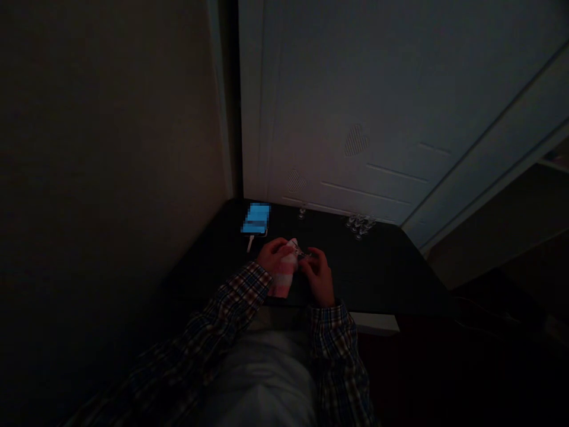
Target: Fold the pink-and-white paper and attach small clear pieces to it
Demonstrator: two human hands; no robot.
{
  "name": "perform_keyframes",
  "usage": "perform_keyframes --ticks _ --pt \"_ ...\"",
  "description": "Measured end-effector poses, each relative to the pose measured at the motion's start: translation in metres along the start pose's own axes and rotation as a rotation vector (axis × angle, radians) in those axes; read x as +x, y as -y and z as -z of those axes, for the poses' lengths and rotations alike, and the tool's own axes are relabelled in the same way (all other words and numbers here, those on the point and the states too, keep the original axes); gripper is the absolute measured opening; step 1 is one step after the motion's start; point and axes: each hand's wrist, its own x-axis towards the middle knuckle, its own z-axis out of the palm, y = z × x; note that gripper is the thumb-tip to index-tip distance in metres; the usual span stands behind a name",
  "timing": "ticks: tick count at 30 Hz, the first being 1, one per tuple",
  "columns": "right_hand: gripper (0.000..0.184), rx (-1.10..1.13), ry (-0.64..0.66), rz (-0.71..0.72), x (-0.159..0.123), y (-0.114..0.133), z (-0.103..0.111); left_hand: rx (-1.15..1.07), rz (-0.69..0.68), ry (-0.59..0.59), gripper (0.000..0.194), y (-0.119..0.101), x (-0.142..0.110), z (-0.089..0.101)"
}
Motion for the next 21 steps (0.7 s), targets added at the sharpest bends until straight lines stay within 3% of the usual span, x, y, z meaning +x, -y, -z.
perform_keyframes --ticks 11,15,21 --pt "0.024 -0.049 -0.012 -0.001 -0.0003 -0.0021 0.0032 0.029 0.024 -0.013 0.034 0.0047 0.0015 0.0000" --pt "0.027 -0.063 -0.049 -0.027 0.0007 -0.0043 0.0032 0.045 -0.050 -0.017 0.030 0.0035 0.0026 -0.0001" --pt "0.037 -0.056 -0.027 -0.048 0.0015 -0.0036 0.0035 0.049 -0.020 0.032 0.033 -0.0015 0.0008 0.0000"
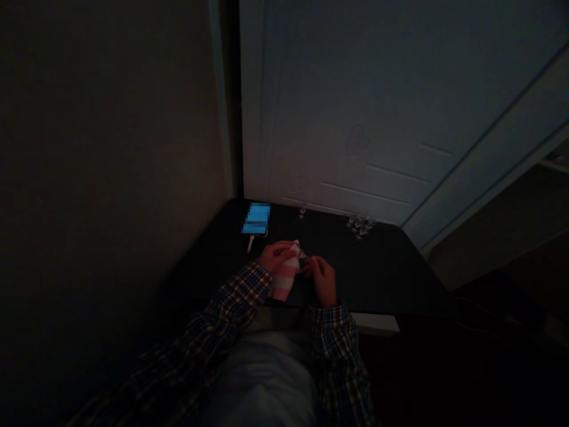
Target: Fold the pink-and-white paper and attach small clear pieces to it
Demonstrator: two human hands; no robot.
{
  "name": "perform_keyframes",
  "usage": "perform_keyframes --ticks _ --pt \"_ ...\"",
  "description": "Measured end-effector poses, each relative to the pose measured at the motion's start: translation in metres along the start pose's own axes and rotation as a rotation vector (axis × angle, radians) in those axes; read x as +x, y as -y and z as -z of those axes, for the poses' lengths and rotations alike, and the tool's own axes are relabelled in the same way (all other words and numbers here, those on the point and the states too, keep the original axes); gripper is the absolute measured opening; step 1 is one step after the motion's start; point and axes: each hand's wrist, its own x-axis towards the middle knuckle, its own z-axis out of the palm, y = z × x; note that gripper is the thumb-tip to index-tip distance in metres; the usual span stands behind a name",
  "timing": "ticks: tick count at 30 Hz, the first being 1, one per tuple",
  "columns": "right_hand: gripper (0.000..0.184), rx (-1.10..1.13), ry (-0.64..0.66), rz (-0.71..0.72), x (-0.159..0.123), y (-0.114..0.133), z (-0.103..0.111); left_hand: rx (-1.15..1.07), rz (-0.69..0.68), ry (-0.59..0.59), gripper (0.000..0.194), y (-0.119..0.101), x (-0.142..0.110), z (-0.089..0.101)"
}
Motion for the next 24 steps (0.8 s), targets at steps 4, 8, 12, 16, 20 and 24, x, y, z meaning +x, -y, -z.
perform_keyframes --ticks 4,8,12,16,20,24 --pt "0.043 -0.034 0.005 -0.015 0.0000 0.0010 -0.0001 -0.004 0.015 -0.003 0.031 0.0016 0.0001 0.0006" --pt "0.047 -0.040 0.002 -0.025 -0.0003 -0.0003 -0.0006 -0.021 0.008 0.012 0.030 0.0011 -0.0006 0.0004" --pt "0.047 -0.066 0.020 -0.024 -0.0005 -0.0028 -0.0007 0.009 0.005 -0.006 0.029 0.0012 -0.0008 0.0002" --pt "0.037 -0.070 -0.005 0.012 0.0000 -0.0032 -0.0019 0.095 -0.030 -0.054 0.024 0.0043 0.0010 0.0022" --pt "0.039 0.001 -0.026 0.045 -0.0001 0.0008 -0.0028 0.158 -0.024 -0.134 0.023 0.0073 0.0037 0.0057" --pt "0.037 -0.001 -0.038 0.069 -0.0012 0.0049 -0.0014 0.148 -0.013 -0.145 0.024 0.0095 0.0049 0.0071"
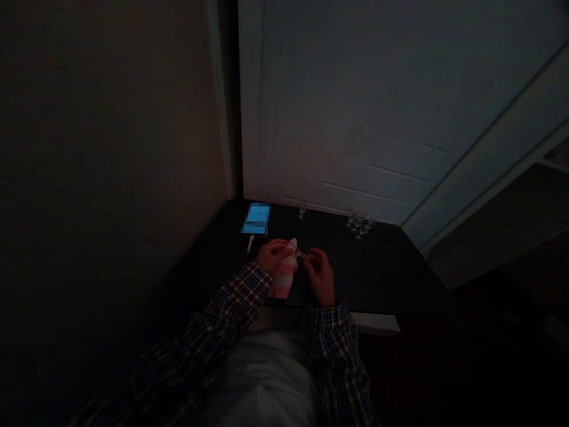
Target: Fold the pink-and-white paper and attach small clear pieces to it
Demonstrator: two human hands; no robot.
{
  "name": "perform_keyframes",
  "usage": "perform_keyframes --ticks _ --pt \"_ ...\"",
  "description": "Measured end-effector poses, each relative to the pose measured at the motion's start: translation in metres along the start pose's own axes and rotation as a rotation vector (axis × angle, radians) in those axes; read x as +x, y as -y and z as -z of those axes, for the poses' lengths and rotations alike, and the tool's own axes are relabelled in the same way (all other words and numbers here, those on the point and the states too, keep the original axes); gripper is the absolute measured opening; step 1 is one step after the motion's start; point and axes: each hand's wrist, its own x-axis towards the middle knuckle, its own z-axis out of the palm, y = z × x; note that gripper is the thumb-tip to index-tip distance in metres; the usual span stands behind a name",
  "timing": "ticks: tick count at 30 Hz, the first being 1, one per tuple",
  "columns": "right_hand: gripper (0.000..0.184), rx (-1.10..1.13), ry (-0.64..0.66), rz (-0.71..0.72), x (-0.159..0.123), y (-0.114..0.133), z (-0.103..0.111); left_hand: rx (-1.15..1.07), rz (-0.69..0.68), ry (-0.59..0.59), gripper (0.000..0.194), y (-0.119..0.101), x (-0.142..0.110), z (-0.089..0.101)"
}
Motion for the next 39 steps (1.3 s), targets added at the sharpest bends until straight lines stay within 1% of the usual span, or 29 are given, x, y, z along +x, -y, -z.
perform_keyframes --ticks 3,7,12,18,21,24,27,29,34,39 --pt "0.028 -0.025 0.001 -0.002 0.000 0.000 0.001 -0.002 -0.017 0.029 0.023 0.000 -0.001 0.000" --pt "0.026 -0.040 0.001 -0.036 0.000 -0.004 0.002 -0.006 -0.037 0.073 0.022 -0.002 -0.002 -0.001" --pt "0.031 -0.096 0.001 -0.070 0.001 -0.005 0.002 0.031 -0.052 0.083 0.021 -0.005 -0.004 -0.002" --pt "0.044 -0.089 0.032 -0.099 0.001 -0.006 0.001 0.074 -0.133 0.076 0.021 -0.008 -0.006 -0.001" --pt "0.041 -0.060 0.031 -0.091 0.001 -0.006 0.000 0.075 -0.139 0.084 0.021 -0.009 -0.006 -0.002" --pt "0.033 -0.015 0.023 -0.055 0.001 -0.001 0.000 0.061 -0.119 0.045 0.022 -0.009 -0.006 -0.002" --pt "0.036 0.022 0.006 -0.025 0.000 0.004 0.000 0.069 -0.093 -0.037 0.023 -0.007 -0.004 -0.001" --pt "0.037 0.016 -0.002 -0.004 0.000 0.005 0.000 0.075 -0.082 -0.066 0.024 -0.006 -0.003 0.000" --pt "0.029 -0.018 -0.012 0.007 0.000 0.001 0.001 0.060 -0.102 -0.005 0.022 -0.006 -0.003 0.001" --pt "0.028 -0.025 -0.033 -0.032 0.001 -0.006 0.003 0.077 -0.132 0.036 0.020 -0.011 -0.007 -0.001"
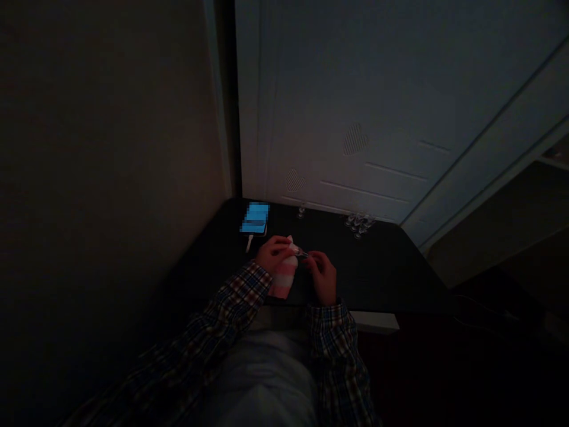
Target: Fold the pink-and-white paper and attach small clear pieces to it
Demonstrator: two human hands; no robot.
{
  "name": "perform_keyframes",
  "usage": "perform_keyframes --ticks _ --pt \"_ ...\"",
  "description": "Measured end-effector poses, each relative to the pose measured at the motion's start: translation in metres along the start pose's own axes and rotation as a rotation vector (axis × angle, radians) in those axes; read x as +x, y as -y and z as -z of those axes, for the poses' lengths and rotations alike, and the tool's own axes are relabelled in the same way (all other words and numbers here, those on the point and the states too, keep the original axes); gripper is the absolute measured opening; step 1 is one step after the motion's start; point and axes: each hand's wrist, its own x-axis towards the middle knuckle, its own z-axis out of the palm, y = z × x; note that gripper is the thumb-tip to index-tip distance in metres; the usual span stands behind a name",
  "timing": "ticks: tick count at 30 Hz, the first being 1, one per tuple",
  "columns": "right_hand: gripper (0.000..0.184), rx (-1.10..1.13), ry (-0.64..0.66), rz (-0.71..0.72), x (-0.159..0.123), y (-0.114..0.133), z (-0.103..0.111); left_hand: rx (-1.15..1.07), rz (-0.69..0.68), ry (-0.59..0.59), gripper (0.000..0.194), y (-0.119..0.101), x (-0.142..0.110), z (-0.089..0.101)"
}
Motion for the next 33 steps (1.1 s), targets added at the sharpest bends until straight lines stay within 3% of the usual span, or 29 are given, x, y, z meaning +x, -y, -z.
perform_keyframes --ticks 11,18,28,33 --pt "0.038 -0.078 0.050 -0.047 0.001 0.000 0.003 0.148 -0.136 0.087 0.019 0.005 -0.006 0.006" --pt "0.046 -0.074 0.076 -0.105 0.000 -0.002 0.001 0.251 -0.243 0.062 0.017 0.004 -0.005 0.006" --pt "0.032 -0.039 0.067 0.078 0.000 0.011 -0.002 0.260 -0.193 -0.039 0.019 0.008 -0.003 0.008" --pt "0.023 -0.169 0.103 0.167 0.000 0.010 -0.002 0.245 -0.161 -0.063 0.020 0.010 -0.002 0.008"
